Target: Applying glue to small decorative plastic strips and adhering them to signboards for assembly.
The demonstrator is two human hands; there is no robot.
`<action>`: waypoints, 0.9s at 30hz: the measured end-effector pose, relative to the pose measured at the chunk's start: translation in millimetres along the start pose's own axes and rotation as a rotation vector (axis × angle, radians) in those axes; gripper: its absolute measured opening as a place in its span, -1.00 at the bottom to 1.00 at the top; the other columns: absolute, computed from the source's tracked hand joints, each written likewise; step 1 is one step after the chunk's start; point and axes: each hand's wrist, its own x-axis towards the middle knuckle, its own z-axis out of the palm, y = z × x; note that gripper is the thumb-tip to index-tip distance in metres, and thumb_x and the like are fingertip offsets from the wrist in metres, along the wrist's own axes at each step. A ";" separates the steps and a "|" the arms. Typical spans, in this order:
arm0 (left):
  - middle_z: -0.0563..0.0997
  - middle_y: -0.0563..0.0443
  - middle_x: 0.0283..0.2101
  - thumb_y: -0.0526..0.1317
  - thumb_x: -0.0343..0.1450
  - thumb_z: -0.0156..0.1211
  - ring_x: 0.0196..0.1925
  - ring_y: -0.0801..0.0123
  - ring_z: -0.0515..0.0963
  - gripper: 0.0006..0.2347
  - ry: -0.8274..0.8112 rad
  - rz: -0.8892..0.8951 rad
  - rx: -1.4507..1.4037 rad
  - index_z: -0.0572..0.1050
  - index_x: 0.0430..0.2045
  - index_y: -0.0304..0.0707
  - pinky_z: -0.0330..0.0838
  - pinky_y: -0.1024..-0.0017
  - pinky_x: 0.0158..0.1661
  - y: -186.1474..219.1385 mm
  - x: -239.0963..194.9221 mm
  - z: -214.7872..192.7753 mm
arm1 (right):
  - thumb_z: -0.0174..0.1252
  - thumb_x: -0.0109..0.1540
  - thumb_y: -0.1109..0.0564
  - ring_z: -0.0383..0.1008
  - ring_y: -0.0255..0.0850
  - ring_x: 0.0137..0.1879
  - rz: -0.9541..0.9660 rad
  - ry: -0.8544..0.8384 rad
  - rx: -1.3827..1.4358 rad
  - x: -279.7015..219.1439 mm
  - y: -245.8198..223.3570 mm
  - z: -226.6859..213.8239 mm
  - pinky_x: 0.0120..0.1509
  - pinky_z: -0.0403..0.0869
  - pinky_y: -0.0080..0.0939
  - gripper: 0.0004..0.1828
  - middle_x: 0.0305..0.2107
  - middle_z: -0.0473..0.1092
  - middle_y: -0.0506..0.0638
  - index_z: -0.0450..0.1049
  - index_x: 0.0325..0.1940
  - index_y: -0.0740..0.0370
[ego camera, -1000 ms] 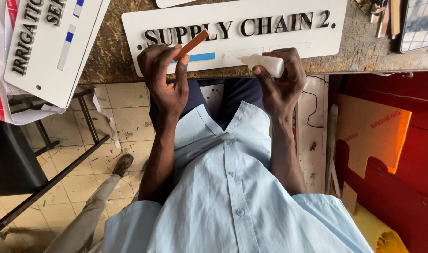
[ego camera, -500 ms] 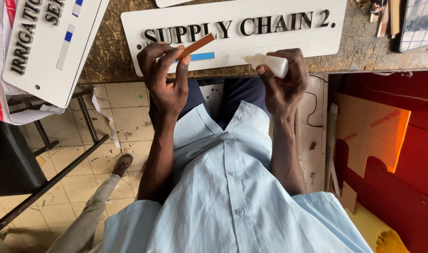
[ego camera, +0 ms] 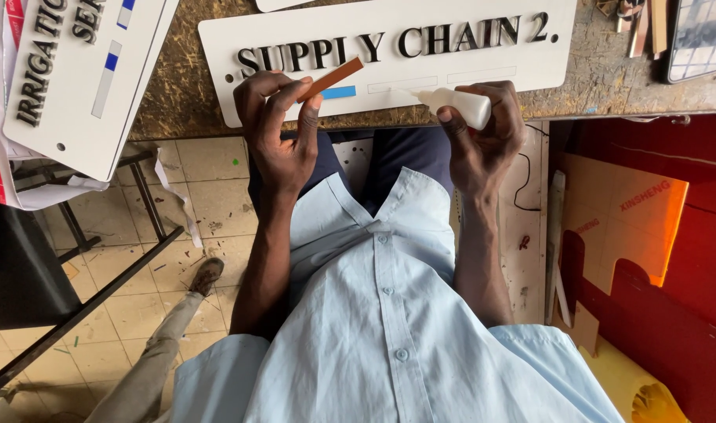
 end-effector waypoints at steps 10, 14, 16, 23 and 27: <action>0.49 -0.12 0.06 -0.38 0.70 0.32 0.20 0.02 0.52 -0.85 -0.050 0.001 -0.016 0.57 0.14 -0.27 0.54 0.05 0.24 4.0 -0.4 0.4 | 0.43 0.45 -0.16 0.51 -0.09 -0.07 -0.034 0.034 -0.060 -0.7 5.7 -5.4 -0.13 0.44 -0.22 -0.59 -0.11 0.45 0.07 0.51 0.03 0.21; 0.50 -0.12 0.07 -0.38 0.70 0.32 0.20 0.03 0.52 -0.85 -0.055 -0.005 -0.023 0.58 0.14 -0.26 0.55 0.06 0.25 5.7 -0.4 1.3 | 0.42 0.45 -0.19 0.54 -0.11 -0.09 -0.043 0.056 -0.037 -0.2 8.7 -8.0 -0.19 0.46 -0.24 -0.57 -0.10 0.45 0.07 0.51 0.04 0.20; 0.50 -0.12 0.07 -0.38 0.70 0.32 0.21 0.03 0.53 -0.86 -0.056 -0.003 -0.027 0.58 0.13 -0.27 0.57 0.05 0.25 6.8 0.1 1.7 | 0.42 0.45 -0.16 0.53 -0.11 -0.11 -0.039 0.060 -0.023 0.3 9.5 -10.4 -0.19 0.45 -0.23 -0.58 -0.11 0.45 0.07 0.52 0.04 0.23; 0.51 -0.11 0.07 -0.35 0.71 0.30 0.19 0.03 0.53 -0.86 -0.050 0.012 -0.013 0.58 0.14 -0.24 0.54 0.05 0.24 6.3 -0.8 5.3 | 0.43 0.46 -0.15 0.54 -0.09 -0.12 -0.069 0.074 -0.042 -0.7 15.6 -16.5 -0.24 0.49 -0.23 -0.57 -0.10 0.45 0.10 0.50 0.06 0.24; 0.52 -0.10 0.06 -0.36 0.70 0.31 0.19 0.01 0.54 -0.87 -0.046 0.016 -0.014 0.58 0.12 -0.25 0.54 0.03 0.26 6.3 -0.9 6.1 | 0.42 0.47 -0.12 0.50 -0.11 -0.14 -0.050 0.068 -0.026 0.1 8.4 -17.6 -0.27 0.43 -0.23 -0.59 -0.10 0.44 0.11 0.51 0.08 0.26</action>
